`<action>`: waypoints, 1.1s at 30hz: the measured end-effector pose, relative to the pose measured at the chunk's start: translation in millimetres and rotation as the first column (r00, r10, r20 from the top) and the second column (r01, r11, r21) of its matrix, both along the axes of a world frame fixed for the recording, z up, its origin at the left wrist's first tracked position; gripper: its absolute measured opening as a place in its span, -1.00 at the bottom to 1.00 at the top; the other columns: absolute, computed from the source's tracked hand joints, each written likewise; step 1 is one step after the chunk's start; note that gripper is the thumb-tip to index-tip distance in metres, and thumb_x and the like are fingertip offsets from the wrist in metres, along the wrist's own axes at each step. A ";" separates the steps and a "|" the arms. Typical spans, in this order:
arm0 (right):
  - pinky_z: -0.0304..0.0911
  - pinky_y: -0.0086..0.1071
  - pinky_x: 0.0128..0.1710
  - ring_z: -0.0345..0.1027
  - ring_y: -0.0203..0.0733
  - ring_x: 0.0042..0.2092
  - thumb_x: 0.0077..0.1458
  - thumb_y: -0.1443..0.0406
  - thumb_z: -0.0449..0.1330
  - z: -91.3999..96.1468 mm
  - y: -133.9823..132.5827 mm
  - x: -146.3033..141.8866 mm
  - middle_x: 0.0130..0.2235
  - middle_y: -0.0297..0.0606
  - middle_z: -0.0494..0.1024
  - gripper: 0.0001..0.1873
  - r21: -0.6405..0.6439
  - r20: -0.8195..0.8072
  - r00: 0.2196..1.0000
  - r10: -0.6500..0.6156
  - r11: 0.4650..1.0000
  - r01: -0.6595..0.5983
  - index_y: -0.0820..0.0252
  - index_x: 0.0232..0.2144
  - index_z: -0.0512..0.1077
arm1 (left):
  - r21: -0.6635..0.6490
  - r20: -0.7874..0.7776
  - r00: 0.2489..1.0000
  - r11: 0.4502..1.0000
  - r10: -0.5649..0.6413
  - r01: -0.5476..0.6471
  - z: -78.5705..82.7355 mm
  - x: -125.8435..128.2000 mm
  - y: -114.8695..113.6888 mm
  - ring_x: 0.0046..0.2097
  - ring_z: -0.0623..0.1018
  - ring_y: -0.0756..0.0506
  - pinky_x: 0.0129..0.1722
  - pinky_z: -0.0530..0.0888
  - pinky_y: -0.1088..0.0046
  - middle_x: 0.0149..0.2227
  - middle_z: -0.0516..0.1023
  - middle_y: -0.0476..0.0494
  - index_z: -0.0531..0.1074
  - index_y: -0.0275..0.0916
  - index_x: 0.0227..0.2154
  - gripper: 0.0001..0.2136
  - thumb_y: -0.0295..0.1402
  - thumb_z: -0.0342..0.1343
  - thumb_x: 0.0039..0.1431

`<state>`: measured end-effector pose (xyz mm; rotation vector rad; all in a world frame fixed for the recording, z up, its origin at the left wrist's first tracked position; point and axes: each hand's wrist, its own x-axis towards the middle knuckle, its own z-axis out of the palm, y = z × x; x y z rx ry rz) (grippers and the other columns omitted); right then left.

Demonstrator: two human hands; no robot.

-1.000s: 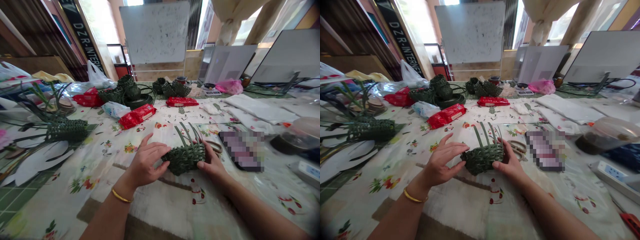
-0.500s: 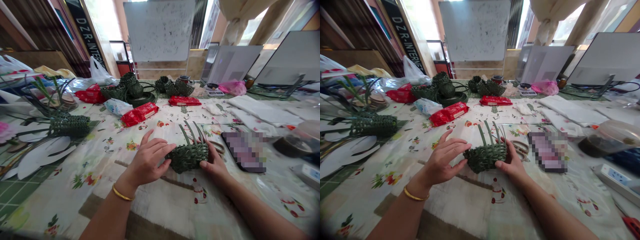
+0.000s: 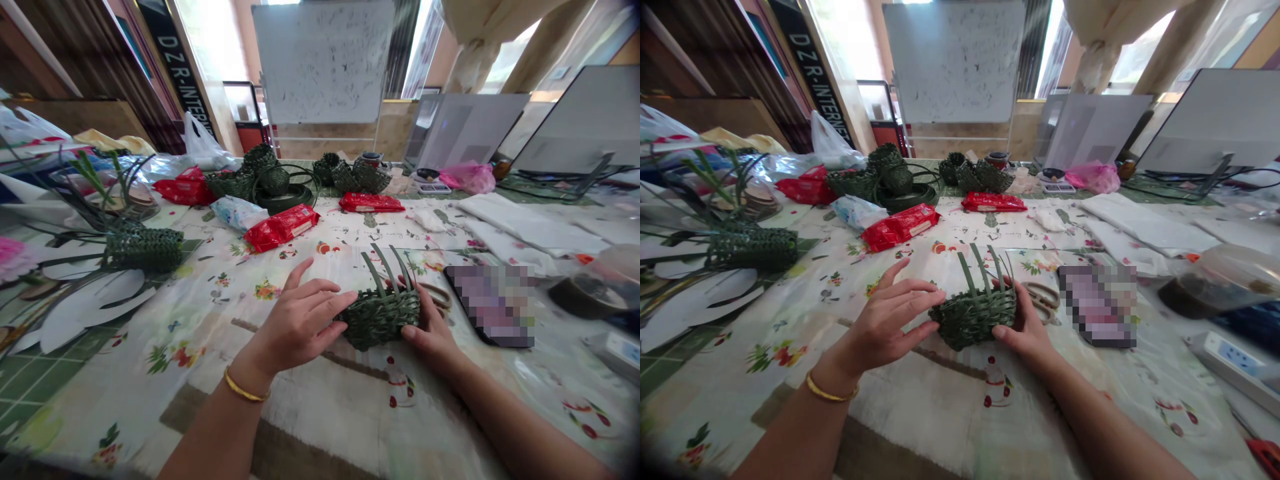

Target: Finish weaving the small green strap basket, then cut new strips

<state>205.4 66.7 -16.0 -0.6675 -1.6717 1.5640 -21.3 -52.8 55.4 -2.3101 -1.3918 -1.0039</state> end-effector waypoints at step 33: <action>0.09 -0.02 0.16 0.06 0.08 0.23 -0.22 0.11 0.38 -4.4 -2.1 -4.0 0.26 -0.09 0.07 -0.09 0.091 -0.062 0.997 -0.040 0.995 0.045 -0.05 0.14 0.02 | 0.036 -0.068 0.992 0.994 0.102 -0.100 -11.2 5.5 9.2 -0.16 0.52 -0.09 0.25 0.04 -0.08 -0.28 0.57 -0.12 0.29 -0.30 0.03 -0.57 -0.57 0.04 0.04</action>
